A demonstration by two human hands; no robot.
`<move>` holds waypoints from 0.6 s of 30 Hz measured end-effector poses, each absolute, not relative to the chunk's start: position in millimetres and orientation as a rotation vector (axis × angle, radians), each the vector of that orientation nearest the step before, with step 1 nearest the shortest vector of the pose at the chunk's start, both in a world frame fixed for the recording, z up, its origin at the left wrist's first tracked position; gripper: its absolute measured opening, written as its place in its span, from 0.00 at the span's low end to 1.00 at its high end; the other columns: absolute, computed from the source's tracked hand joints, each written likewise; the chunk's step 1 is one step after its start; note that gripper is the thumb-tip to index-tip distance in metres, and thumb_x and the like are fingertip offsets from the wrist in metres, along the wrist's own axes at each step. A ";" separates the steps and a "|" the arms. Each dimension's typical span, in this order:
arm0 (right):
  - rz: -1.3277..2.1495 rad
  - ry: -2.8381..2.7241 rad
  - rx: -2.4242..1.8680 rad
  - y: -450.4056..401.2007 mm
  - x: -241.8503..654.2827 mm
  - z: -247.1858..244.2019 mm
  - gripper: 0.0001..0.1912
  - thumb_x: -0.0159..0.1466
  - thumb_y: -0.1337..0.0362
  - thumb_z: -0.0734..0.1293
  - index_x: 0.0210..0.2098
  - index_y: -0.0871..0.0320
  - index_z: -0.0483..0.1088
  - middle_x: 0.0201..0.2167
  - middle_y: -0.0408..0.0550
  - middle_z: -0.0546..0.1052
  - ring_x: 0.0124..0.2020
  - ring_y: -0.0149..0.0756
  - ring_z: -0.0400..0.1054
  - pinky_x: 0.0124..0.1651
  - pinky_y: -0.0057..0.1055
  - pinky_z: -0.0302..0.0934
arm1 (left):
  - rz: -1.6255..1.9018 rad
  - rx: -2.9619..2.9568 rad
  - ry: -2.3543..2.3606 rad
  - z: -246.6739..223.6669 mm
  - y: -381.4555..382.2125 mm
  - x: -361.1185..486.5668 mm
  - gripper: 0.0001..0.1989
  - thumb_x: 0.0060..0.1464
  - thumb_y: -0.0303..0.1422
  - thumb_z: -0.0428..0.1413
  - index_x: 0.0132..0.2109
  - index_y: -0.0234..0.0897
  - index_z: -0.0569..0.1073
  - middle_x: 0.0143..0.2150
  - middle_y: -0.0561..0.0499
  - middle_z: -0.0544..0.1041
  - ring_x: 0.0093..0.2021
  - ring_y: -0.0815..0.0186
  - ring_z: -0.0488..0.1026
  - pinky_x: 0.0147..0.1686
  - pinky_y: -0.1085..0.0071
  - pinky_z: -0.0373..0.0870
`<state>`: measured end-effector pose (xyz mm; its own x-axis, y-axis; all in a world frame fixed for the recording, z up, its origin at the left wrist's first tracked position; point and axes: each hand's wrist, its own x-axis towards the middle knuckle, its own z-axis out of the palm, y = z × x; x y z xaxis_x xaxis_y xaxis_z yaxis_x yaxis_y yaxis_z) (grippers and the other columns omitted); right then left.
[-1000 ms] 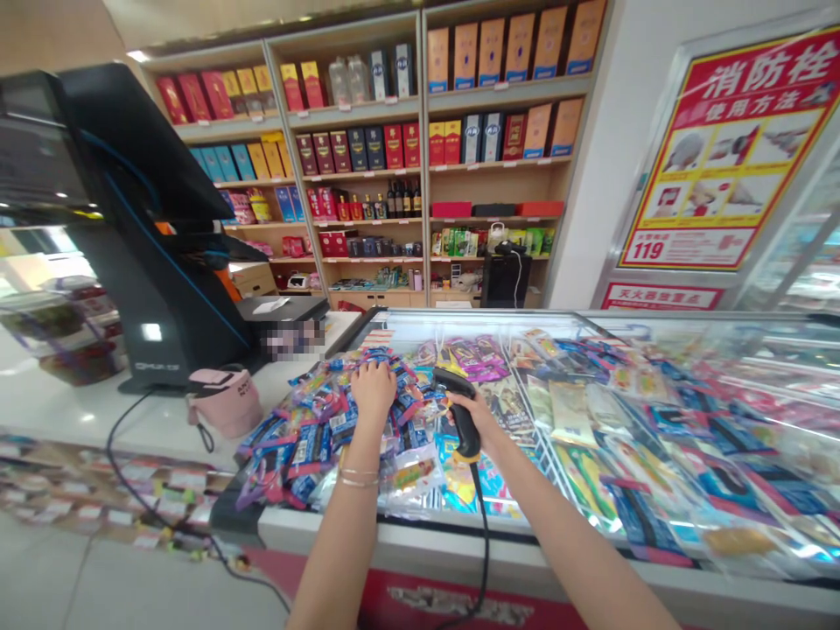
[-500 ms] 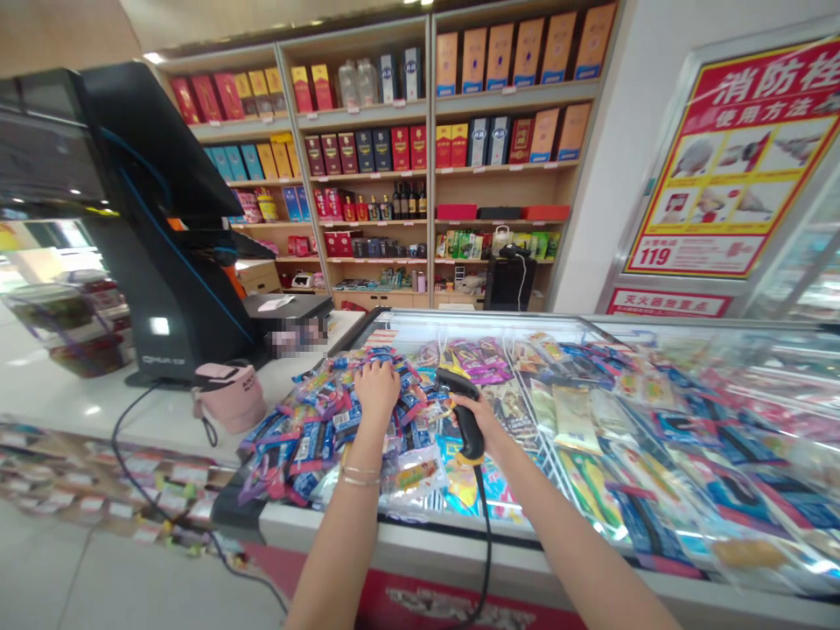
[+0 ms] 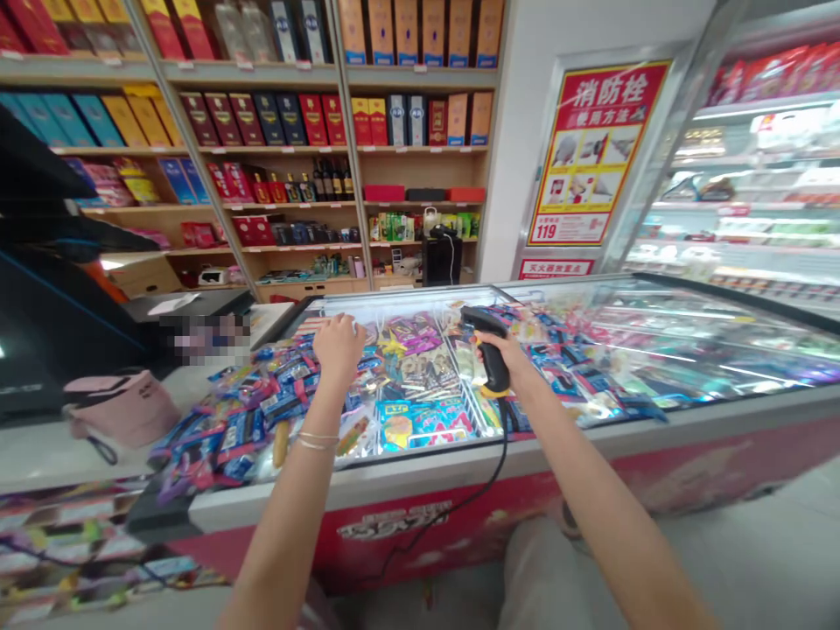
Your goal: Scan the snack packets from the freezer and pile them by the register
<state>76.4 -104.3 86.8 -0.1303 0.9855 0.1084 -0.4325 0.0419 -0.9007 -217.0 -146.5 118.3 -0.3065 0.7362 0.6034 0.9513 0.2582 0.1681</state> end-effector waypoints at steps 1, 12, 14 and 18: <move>1.409 -1.008 -0.765 -108.0 91.8 86.9 0.16 0.46 0.66 0.76 0.32 0.60 0.69 0.23 0.45 0.77 0.16 0.27 0.66 0.18 0.23 0.63 | -0.719 -1.588 -2.116 117.5 -146.8 -200.6 0.19 0.59 0.33 0.43 0.48 0.36 0.76 0.50 0.43 0.76 0.50 0.55 0.71 0.49 0.62 0.65; 1.339 -0.817 -0.937 -121.4 186.0 49.7 0.15 0.45 0.66 0.76 0.29 0.61 0.69 0.18 0.43 0.74 0.14 0.27 0.65 0.16 0.22 0.61 | -0.614 -2.295 -1.992 57.7 -124.6 -39.1 0.17 0.61 0.37 0.46 0.49 0.38 0.74 0.50 0.44 0.76 0.50 0.58 0.73 0.47 0.66 0.68; 1.352 -0.781 -0.932 -116.8 194.6 39.5 0.13 0.46 0.66 0.76 0.28 0.61 0.69 0.17 0.43 0.73 0.14 0.27 0.65 0.15 0.21 0.60 | -0.591 -2.376 -2.006 47.7 -116.1 -21.1 0.18 0.61 0.41 0.46 0.48 0.37 0.75 0.50 0.42 0.76 0.51 0.56 0.72 0.48 0.64 0.67; 1.301 -0.771 -0.938 -107.2 206.7 22.8 0.13 0.47 0.64 0.76 0.27 0.61 0.69 0.16 0.42 0.71 0.14 0.28 0.64 0.15 0.22 0.60 | -0.570 -2.418 -2.081 31.7 -98.8 8.6 0.29 0.57 0.54 0.47 0.47 0.32 0.75 0.52 0.36 0.74 0.57 0.50 0.67 0.53 0.59 0.64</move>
<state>206.7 -107.2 22.8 0.1280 0.9909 -0.0414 -0.4396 0.0193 -0.8980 8.6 -98.8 31.7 0.1156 0.9732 0.1987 0.9385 -0.1725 0.2990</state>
